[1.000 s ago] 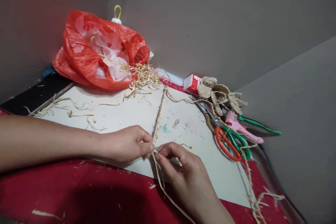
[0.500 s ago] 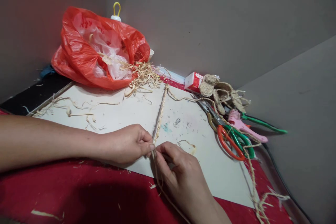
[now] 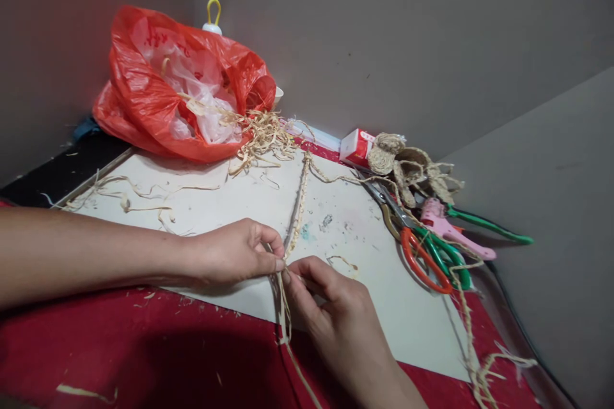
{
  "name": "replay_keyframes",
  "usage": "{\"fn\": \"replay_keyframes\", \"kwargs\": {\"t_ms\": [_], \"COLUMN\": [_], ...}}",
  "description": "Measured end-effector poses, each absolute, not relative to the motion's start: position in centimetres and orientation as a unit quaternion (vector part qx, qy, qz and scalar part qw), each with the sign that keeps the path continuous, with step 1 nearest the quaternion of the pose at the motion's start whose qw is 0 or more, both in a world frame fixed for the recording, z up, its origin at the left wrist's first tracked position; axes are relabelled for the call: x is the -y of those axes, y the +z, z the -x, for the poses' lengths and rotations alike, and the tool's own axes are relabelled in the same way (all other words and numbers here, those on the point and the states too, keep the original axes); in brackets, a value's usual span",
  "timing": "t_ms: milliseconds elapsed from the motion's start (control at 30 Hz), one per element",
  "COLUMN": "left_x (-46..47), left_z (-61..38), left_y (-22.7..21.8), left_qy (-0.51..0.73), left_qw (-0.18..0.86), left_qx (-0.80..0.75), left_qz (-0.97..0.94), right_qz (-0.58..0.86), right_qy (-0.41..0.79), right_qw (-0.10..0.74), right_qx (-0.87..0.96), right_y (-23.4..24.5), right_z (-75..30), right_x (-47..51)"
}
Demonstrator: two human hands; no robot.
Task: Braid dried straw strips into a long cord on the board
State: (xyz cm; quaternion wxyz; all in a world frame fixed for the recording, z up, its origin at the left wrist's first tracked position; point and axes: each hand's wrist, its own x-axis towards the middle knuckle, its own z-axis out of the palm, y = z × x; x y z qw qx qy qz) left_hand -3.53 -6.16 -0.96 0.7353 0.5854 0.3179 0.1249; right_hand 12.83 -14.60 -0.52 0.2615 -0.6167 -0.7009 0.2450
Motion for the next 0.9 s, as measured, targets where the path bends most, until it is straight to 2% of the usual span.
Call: {"fn": "replay_keyframes", "kwargs": {"t_ms": [100, 200, 267, 533, 700, 900], "left_x": [6.3, 6.4, 6.4, 6.3, 6.5, 6.8], "left_z": [3.5, 3.5, 3.6, 3.8, 3.8, 3.8], "left_y": [-0.9, -1.1, -1.3, -1.2, -1.6, -1.6], "left_qy": [0.126, 0.139, 0.149, 0.145, 0.175, 0.209], "left_qw": [0.735, 0.729, 0.724, 0.686, 0.658, 0.694], "left_qx": [-0.318, -0.316, -0.306, -0.285, -0.263, -0.227], "left_qz": [-0.586, -0.591, -0.6, -0.654, -0.684, -0.65], "right_qz": [0.625, 0.578, 0.548, 0.542, 0.553, 0.625], "right_qy": [0.377, 0.564, 0.633, 0.641, 0.701, 0.646], "right_qw": [0.273, 0.296, 0.298, 0.256, 0.319, 0.41], "right_qx": [0.626, 0.511, 0.458, 0.479, 0.317, 0.154], "right_y": [0.0, 0.3, 0.3, 0.5, 1.4, 2.8], "right_z": [-12.9, -13.3, -13.6, -14.4, -12.7, -9.3], "right_x": [14.4, 14.0, 13.6, 12.9, 13.6, 15.0]}}
